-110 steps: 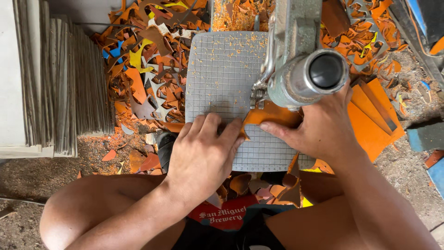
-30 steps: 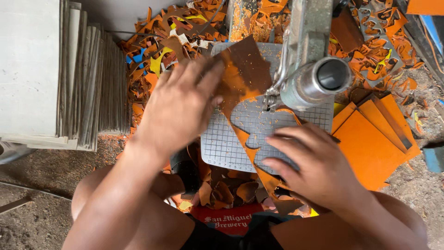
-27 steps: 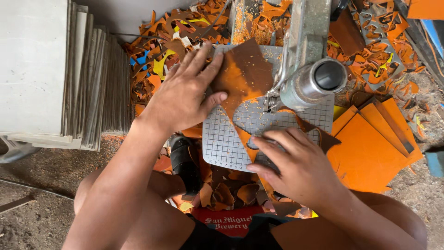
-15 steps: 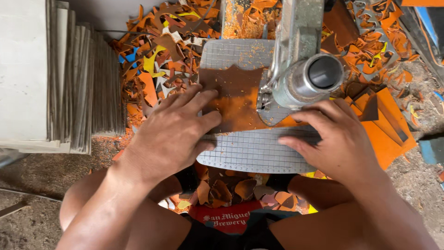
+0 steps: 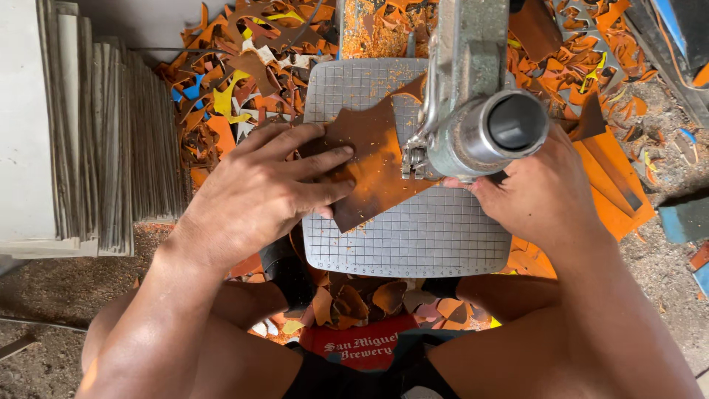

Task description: The person uses a band saw to cut an orange leather sheet into smaller pieces. They guide the material through the blade, rotate it to follow curved cuts, and remove offcuts as they work.

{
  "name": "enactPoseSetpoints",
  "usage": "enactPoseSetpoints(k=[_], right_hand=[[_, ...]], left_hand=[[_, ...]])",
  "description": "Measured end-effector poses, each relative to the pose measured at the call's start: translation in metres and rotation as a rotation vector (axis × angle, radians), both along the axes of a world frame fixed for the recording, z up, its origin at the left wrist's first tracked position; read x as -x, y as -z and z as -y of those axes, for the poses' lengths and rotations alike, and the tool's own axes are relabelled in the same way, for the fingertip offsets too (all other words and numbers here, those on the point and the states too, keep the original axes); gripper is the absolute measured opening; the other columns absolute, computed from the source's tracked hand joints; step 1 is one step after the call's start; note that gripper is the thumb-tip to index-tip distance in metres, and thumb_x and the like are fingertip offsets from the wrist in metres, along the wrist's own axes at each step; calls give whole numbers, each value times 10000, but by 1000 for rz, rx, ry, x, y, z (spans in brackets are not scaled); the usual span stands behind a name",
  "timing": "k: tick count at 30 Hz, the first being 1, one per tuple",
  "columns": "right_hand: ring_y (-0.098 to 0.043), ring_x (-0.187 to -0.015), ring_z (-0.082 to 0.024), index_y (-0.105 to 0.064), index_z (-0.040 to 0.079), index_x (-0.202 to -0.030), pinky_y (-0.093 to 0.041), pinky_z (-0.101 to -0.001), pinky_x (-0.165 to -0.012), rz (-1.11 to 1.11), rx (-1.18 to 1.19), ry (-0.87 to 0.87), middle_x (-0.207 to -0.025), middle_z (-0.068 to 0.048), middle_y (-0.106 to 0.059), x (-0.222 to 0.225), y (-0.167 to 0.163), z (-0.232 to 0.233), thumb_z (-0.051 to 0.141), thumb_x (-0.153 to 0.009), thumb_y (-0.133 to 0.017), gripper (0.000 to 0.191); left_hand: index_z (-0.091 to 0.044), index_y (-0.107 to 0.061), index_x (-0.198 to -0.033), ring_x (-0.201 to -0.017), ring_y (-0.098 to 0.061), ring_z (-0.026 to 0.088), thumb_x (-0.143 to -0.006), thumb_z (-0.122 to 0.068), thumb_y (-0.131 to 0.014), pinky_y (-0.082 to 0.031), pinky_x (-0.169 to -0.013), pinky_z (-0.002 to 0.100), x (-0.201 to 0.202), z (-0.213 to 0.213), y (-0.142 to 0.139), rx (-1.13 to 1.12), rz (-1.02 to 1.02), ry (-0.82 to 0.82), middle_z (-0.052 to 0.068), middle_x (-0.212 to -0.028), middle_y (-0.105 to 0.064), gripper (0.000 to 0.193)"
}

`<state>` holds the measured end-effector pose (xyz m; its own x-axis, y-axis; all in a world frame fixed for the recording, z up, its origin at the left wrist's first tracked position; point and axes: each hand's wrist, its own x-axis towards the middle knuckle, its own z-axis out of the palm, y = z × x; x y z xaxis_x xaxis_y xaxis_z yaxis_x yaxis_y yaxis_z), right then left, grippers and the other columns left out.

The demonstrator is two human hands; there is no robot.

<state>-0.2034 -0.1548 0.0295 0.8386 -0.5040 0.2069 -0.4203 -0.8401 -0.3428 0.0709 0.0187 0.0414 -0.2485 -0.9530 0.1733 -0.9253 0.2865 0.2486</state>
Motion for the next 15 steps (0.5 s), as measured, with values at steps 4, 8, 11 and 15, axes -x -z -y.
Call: enactPoseSetpoints(k=[4, 8, 11, 15], right_hand=[[-685, -925, -355, -746, 77, -900, -540, -475, -825, 38, -63, -12, -974, -99, -729, -6, 3, 3, 440, -657, -938, 478], [-705, -895, -306, -745, 72, -935, -556, -442, -803, 32, -61, 21, -959, -71, -735, -7, 9, -3, 474, -701, -938, 504], [-705, -924, -291, -744, 81, -959, -557, -433, -828, 80, -34, -15, -986, -62, -735, -6, 10, -4, 468, -728, -934, 489], [-711, -889, -288, -765, 106, -928, -554, -428, -788, 54, -6, -22, -961, -60, -746, -6, 10, -4, 415, -731, -933, 403]], left_hand=[[-241, -783, -1163, -1359, -555, 255, -768, -134, -773, -389, -1172, 500, -2, 0, 6, -19, -17, -25, -32, -1405, -658, 409], [-283, -773, -1164, -1359, -532, 228, -712, -152, -775, -333, -1187, 537, -9, 7, 7, -48, -25, -48, -39, -1411, -638, 470], [-287, -763, -1192, -1378, -514, 235, -732, -140, -778, -326, -1192, 524, -12, 11, 6, -67, -33, -52, -36, -1429, -625, 483], [-280, -755, -1194, -1383, -509, 236, -720, -189, -793, -322, -1203, 516, -12, 12, 5, -92, -51, -59, -42, -1425, -618, 485]])
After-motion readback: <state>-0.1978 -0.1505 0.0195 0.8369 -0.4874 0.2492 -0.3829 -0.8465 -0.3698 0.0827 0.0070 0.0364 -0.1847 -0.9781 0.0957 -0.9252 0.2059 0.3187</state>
